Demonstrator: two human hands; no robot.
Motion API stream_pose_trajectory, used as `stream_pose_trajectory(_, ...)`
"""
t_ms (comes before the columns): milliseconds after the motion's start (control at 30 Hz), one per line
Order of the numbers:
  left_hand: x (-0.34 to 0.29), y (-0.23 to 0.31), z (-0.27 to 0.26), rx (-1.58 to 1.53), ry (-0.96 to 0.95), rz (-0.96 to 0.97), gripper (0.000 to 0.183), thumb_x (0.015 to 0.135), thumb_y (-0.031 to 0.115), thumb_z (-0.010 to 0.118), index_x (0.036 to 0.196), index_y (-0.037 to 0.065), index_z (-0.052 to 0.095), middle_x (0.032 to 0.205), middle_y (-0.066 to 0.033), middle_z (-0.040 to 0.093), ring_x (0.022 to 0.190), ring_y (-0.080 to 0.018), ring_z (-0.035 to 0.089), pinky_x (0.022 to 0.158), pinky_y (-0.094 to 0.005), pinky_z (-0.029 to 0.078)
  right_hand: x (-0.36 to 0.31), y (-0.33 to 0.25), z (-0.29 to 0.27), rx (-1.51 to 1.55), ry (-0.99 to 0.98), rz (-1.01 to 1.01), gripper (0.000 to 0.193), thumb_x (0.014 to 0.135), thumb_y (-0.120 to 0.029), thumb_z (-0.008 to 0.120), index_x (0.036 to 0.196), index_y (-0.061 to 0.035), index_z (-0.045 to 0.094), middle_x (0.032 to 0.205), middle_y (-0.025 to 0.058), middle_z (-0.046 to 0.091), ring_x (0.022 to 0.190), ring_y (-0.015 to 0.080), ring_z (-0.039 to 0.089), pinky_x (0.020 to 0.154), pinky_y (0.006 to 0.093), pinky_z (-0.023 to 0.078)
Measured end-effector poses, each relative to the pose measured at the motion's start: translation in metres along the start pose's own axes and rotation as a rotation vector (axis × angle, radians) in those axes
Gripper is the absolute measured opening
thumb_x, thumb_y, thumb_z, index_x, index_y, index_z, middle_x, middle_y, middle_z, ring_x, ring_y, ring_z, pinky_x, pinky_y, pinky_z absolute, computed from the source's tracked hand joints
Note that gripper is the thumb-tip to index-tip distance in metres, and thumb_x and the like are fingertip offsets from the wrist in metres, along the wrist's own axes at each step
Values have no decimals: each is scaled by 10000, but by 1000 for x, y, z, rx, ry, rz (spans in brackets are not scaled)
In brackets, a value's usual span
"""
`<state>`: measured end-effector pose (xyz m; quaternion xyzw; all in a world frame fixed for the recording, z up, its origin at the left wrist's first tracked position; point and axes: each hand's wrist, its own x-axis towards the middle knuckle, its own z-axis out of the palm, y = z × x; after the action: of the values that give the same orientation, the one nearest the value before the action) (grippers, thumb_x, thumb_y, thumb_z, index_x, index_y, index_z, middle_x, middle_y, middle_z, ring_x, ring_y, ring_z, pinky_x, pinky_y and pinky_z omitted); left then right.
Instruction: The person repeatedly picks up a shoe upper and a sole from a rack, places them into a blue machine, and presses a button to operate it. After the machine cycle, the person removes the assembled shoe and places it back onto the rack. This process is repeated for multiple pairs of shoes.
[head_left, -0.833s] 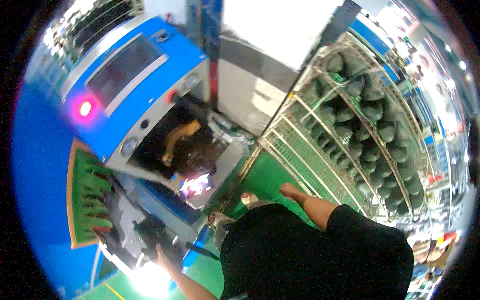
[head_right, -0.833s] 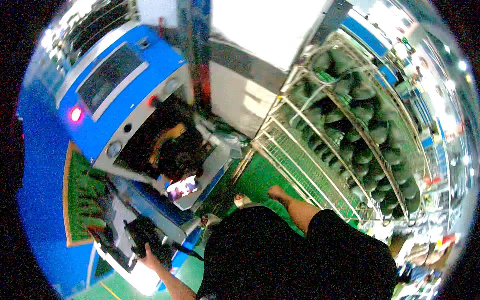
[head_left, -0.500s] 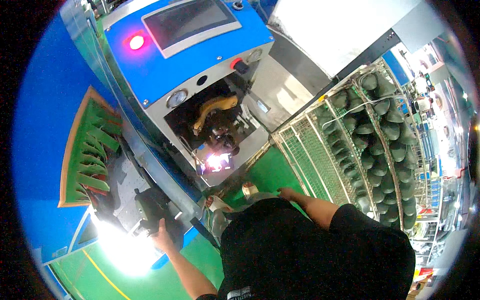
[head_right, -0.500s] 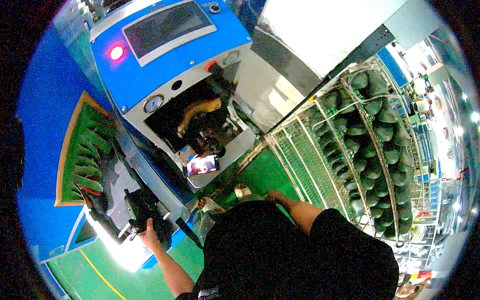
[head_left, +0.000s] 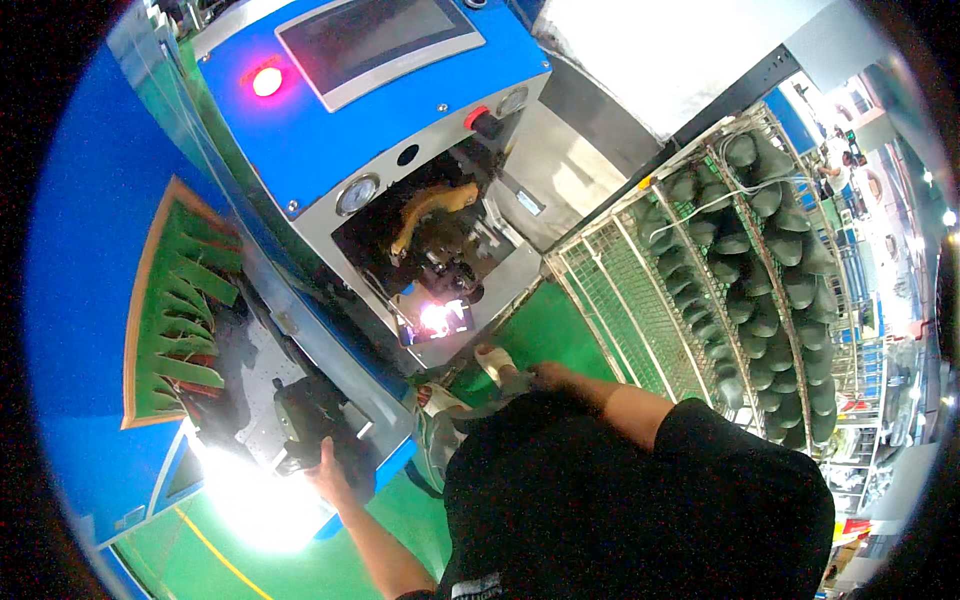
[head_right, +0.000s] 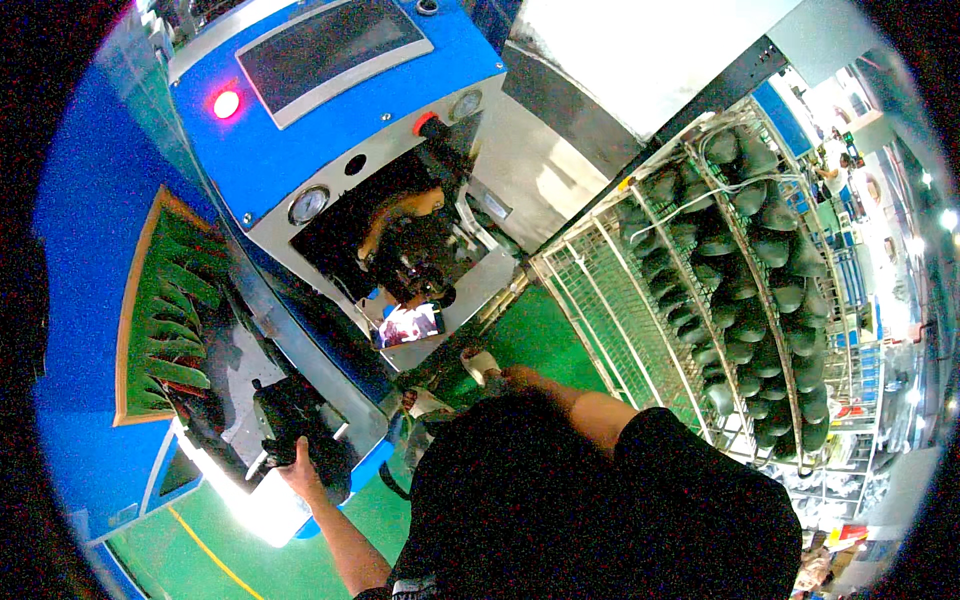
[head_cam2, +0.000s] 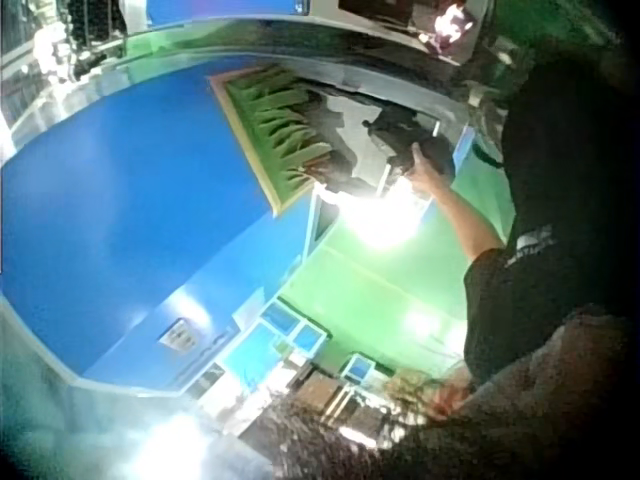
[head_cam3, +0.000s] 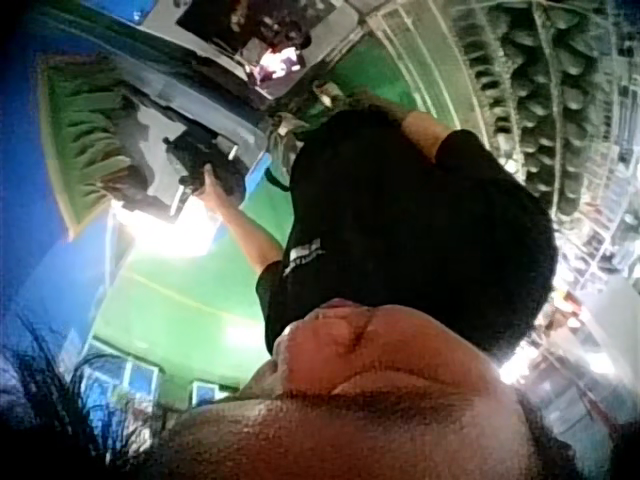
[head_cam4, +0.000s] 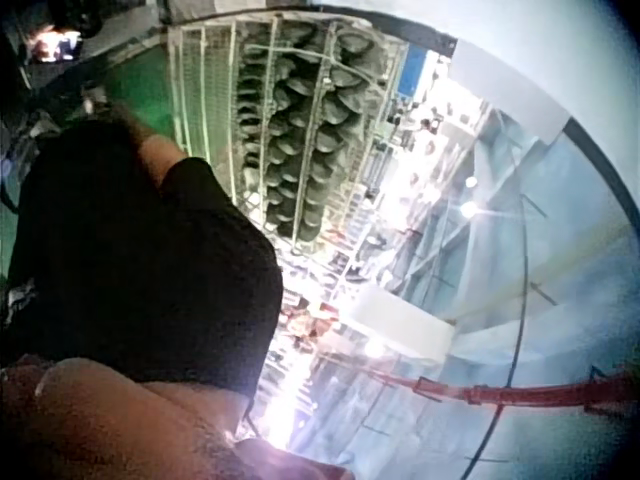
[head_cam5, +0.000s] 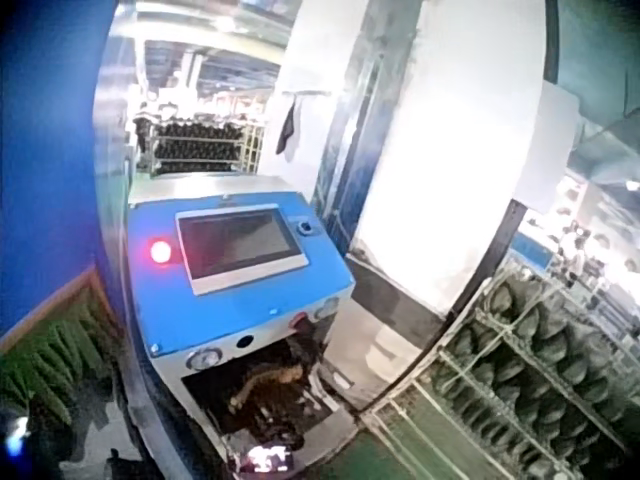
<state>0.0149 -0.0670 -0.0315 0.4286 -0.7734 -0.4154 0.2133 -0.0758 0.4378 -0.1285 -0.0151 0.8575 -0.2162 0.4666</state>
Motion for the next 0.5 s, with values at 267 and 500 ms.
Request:
stream_pose_trajectory(267, -63, -41, -10, -989, -250, -481, 510, 958, 379, 632, 1306, 12, 569, 1230, -134, 627, 1102, -284, 605, 972, -440, 488, -11, -15, -60, -69, 33, -25, 362, 873, -327, 636, 1091, -41, 677, 954, 134, 698, 863, 244, 631, 764, 392, 500)
stream_pose_trajectory(500, -143, 46, -9, -1127, -198, -471, 742, 950, 592, 490, 1450, 48, 423, 1400, -141, 519, 1246, -314, 522, 1040, -456, 438, -58, -78, -106, 585, -121, -515, 732, 924, -312, 716, 1491, -12, 364, 1229, 119, 653, 1092, 173, 634, 911, 313, 525)
